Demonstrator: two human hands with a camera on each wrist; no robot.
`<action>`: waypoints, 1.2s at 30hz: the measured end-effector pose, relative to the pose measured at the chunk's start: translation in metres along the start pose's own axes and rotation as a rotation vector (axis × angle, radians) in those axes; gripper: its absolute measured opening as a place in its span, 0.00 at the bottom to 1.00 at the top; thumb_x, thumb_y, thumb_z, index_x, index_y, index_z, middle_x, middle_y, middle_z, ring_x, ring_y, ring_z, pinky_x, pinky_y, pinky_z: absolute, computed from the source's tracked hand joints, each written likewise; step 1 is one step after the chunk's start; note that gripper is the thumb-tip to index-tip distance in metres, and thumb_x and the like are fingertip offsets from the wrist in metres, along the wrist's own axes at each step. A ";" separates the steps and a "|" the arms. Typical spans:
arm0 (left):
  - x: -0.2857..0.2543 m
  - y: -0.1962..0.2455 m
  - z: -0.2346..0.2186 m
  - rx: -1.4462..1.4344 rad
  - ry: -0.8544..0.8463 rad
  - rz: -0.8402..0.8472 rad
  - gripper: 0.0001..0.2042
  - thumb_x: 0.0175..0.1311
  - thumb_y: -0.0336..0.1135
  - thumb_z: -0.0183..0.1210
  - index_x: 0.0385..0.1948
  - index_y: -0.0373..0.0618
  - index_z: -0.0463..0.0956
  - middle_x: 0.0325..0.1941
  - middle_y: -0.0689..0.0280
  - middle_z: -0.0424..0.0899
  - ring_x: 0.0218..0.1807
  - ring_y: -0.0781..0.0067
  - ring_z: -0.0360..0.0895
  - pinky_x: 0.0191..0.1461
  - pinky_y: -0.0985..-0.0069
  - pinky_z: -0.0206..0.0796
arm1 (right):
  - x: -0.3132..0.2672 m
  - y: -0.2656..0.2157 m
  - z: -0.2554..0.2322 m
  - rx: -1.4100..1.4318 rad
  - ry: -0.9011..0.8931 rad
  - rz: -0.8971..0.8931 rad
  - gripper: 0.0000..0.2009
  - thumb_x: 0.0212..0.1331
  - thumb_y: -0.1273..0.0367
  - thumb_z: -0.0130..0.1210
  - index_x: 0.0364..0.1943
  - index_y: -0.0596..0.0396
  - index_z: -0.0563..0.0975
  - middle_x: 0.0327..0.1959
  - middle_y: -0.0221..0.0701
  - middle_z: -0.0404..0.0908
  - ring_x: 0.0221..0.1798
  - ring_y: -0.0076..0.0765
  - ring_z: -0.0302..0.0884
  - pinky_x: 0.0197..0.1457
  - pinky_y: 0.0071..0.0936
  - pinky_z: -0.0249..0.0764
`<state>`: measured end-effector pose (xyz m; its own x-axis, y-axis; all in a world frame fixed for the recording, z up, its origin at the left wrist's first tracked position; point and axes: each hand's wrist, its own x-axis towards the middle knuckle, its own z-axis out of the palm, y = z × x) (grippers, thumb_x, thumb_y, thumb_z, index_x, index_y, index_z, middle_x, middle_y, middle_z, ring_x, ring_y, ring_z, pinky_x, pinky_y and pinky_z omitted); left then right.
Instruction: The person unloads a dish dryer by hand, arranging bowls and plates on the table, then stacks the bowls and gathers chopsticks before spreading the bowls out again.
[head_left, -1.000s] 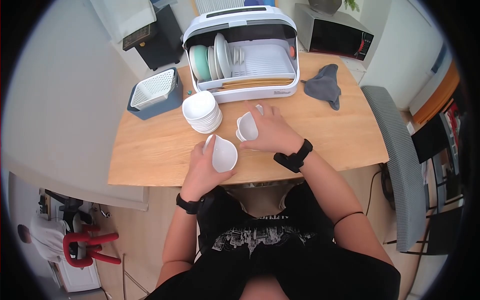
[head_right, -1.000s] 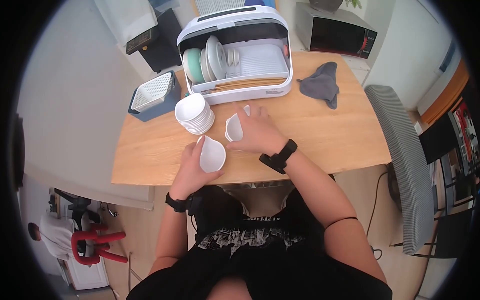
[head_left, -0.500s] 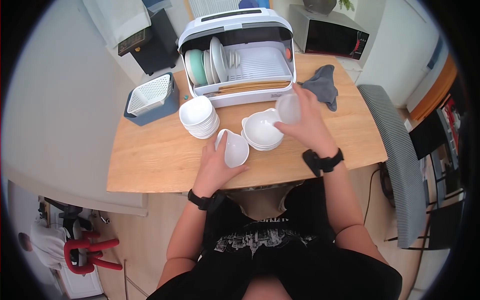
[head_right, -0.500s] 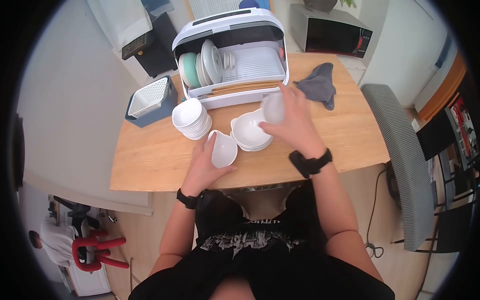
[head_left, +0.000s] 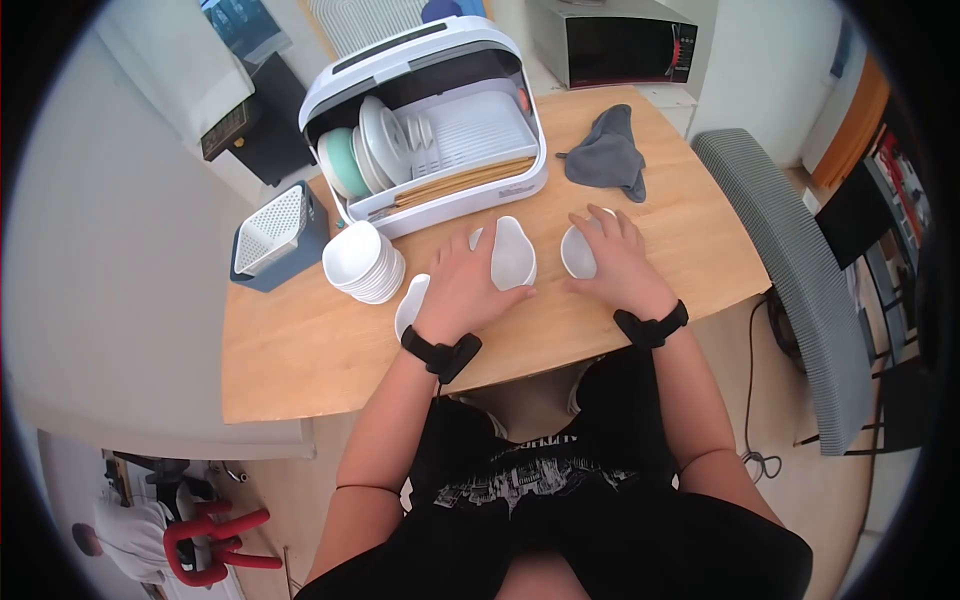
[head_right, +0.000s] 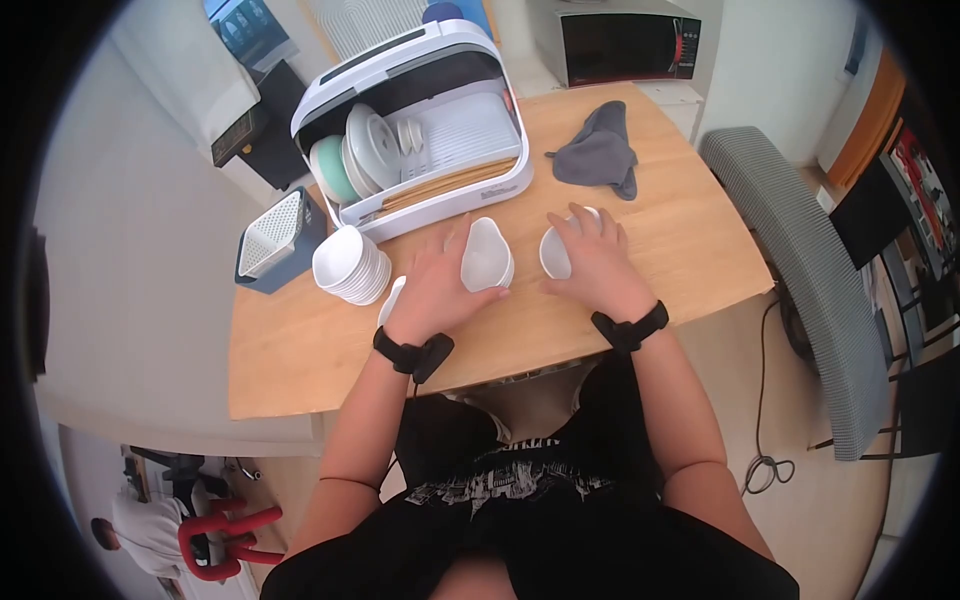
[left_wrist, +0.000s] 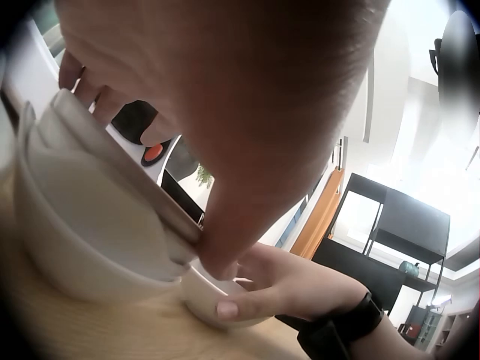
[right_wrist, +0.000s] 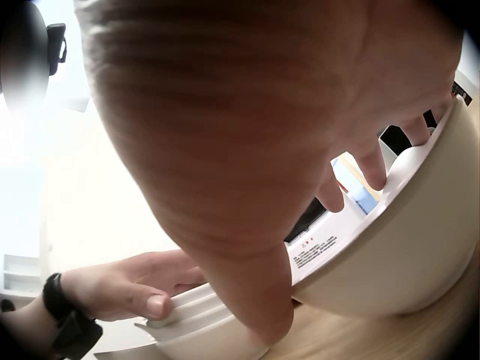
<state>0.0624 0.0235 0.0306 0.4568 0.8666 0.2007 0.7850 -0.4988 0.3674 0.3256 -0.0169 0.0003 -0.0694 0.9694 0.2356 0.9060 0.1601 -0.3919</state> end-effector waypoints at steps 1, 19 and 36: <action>0.004 0.003 -0.001 0.002 -0.006 0.007 0.55 0.51 0.57 0.81 0.81 0.44 0.64 0.77 0.37 0.68 0.75 0.34 0.67 0.81 0.46 0.57 | -0.002 0.001 0.001 -0.045 0.018 -0.052 0.48 0.50 0.52 0.80 0.78 0.48 0.71 0.82 0.49 0.63 0.84 0.71 0.53 0.85 0.66 0.52; -0.065 -0.027 -0.088 -0.123 0.313 0.081 0.57 0.46 0.36 0.81 0.84 0.47 0.58 0.70 0.51 0.67 0.72 0.45 0.69 0.77 0.50 0.65 | 0.033 -0.070 0.026 0.203 -0.040 -0.391 0.52 0.49 0.46 0.80 0.78 0.52 0.69 0.78 0.55 0.65 0.80 0.72 0.59 0.82 0.59 0.59; -0.163 -0.118 -0.046 -0.137 0.229 -0.298 0.55 0.46 0.38 0.85 0.81 0.43 0.61 0.68 0.51 0.66 0.71 0.46 0.65 0.76 0.54 0.65 | 0.059 -0.098 0.041 0.132 -0.148 -0.270 0.55 0.53 0.50 0.75 0.85 0.45 0.59 0.80 0.58 0.60 0.82 0.73 0.56 0.84 0.64 0.55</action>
<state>-0.1240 -0.0584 -0.0041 0.1004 0.9606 0.2591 0.7987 -0.2331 0.5548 0.2156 0.0323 0.0163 -0.3686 0.9034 0.2189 0.7850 0.4287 -0.4473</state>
